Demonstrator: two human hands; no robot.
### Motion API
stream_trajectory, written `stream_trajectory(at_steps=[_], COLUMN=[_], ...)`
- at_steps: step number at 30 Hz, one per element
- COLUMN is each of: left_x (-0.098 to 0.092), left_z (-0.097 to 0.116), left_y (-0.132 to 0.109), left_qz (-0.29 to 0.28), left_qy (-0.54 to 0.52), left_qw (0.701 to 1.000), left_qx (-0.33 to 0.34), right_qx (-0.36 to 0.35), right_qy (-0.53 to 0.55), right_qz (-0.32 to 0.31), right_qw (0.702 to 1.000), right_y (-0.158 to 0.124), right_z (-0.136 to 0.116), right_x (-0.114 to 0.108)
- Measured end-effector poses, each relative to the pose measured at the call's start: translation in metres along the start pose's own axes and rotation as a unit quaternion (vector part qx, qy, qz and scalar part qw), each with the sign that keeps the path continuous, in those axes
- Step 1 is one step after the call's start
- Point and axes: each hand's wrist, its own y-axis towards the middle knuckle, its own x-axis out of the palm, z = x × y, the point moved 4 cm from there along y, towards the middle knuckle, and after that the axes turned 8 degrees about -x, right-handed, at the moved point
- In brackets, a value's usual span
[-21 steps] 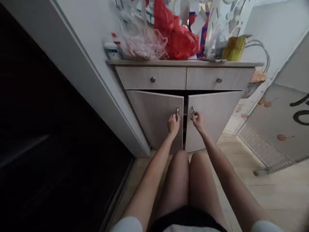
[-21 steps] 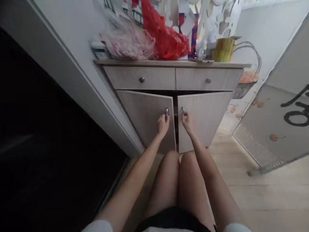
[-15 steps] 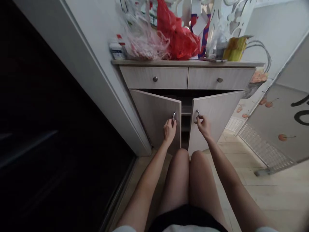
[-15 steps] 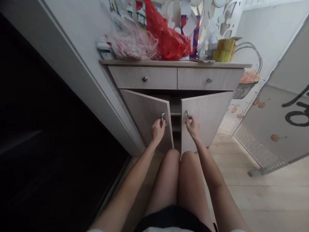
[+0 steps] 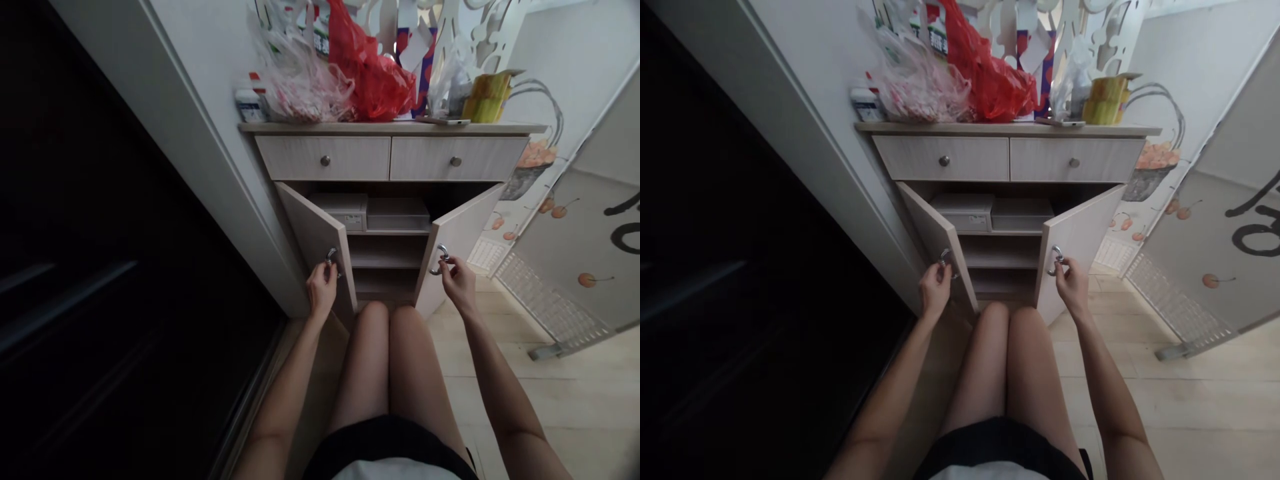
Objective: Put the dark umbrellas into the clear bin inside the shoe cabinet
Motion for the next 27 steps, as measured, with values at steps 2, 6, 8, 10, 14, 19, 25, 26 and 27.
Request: stream_trajectory(at_steps=[2, 6, 8, 10, 14, 19, 25, 26, 27], left_x=[-0.013, -0.042, -0.058, -0.073, -0.101, -0.131, -0.157, -0.161, -0.164], left_z=[-0.007, -0.023, -0.034, -0.045, -0.068, -0.088, -0.100, -0.102, -0.104], left_y=[-0.003, -0.006, -0.006, -0.005, 0.000, 0.007, 0.018, 0.019, 0.021], left_qz=[0.017, 0.041, 0.054, 0.067, 0.088, 0.113, 0.135, 0.141, 0.148], left_qy=[0.004, 0.028, 0.041, 0.051, 0.074, 0.114, 0.142, 0.143, 0.144], left_qw=[1.000, 0.998, 0.997, 0.995, 0.991, 0.981, 0.973, 0.972, 0.971], left_qx=[-0.009, -0.024, -0.034, -0.044, -0.068, -0.105, -0.120, -0.121, -0.123], right_qx=[-0.002, 0.003, 0.006, 0.005, 0.012, 0.049, 0.103, 0.109, 0.115], right_qy=[-0.006, -0.010, -0.010, -0.012, -0.041, -0.103, -0.172, -0.177, -0.178], right_qz=[0.001, 0.005, 0.013, 0.023, 0.036, 0.058, 0.092, 0.096, 0.101], right_qw=[1.000, 1.000, 1.000, 1.000, 0.998, 0.992, 0.975, 0.973, 0.972], right_y=[-0.005, -0.014, -0.019, -0.024, -0.034, -0.044, -0.050, -0.050, -0.050], right_z=[0.003, 0.010, 0.013, 0.017, 0.025, 0.039, 0.063, 0.068, 0.074], right_x=[-0.011, -0.031, -0.042, -0.054, -0.081, -0.113, -0.150, -0.156, -0.161])
